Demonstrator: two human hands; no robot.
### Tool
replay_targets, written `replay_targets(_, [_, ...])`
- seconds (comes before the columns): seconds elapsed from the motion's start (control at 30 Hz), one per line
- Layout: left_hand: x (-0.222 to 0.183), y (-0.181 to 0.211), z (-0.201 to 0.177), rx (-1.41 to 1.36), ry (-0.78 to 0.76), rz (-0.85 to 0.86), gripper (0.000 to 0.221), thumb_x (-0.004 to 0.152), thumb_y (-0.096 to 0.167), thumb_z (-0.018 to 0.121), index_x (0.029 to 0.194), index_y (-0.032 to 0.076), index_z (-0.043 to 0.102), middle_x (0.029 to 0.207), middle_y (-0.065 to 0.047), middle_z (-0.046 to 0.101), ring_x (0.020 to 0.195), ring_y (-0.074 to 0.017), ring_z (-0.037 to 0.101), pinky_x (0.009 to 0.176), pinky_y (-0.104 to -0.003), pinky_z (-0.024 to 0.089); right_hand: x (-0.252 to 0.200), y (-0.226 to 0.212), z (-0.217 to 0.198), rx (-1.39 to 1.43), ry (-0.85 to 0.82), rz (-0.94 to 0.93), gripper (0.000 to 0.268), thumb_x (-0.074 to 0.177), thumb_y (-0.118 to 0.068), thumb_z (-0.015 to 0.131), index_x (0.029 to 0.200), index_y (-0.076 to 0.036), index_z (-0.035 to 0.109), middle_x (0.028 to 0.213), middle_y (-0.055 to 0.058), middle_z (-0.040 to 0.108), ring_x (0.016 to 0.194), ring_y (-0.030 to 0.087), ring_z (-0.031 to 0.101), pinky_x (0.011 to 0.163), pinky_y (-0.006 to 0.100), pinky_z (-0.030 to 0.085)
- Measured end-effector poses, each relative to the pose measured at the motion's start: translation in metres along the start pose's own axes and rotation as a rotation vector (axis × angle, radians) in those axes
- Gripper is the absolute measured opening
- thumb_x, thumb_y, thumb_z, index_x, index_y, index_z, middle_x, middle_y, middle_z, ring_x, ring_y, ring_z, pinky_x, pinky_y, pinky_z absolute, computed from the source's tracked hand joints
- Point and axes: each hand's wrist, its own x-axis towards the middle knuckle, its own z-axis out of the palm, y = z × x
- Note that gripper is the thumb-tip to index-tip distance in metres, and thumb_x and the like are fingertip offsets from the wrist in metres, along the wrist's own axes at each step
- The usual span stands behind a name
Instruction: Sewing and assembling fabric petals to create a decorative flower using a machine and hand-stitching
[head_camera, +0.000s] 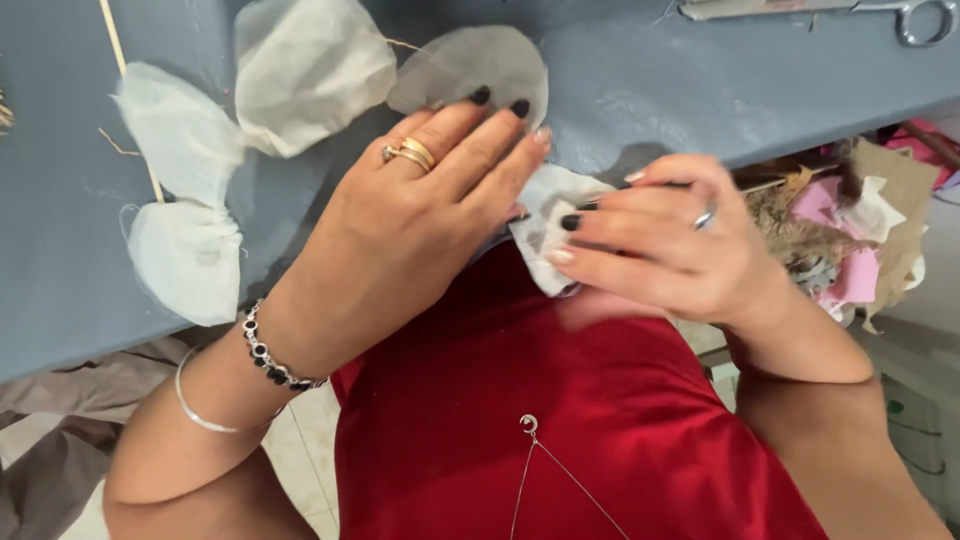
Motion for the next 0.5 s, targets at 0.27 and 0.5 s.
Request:
replay_targets(0.27, [0.012, 0.013, 0.008, 0.061, -0.099, -0.112, 0.069, 0.105, 0.039, 0.084, 0.159, 0.023, 0.045, 0.149, -0.005, 0.059, 0.128, -0.0254, 0.062, 0.114, -0.037, 0.051, -0.002, 0.031, -0.022, -0.312, 0.038, 0.062, 0.008, 0.111, -0.001, 0.083, 0.108, -0.008, 0.085, 0.112, 0.01, 0.083, 0.1, 0.031, 0.077, 0.104, 0.045, 0.04])
replay_targets(0.5, [0.024, 0.023, 0.016, 0.014, -0.027, -0.115, 0.066, 0.112, 0.063, 0.041, 0.139, 0.009, 0.068, 0.144, -0.014, 0.059, 0.13, -0.0332, 0.056, 0.109, -0.052, 0.045, -0.026, 0.032, -0.032, -0.111, 0.018, 0.331, 0.021, 0.117, 0.006, 0.064, 0.111, 0.0, 0.084, 0.118, 0.022, 0.078, 0.109, 0.042, 0.077, 0.111, 0.056, 0.049])
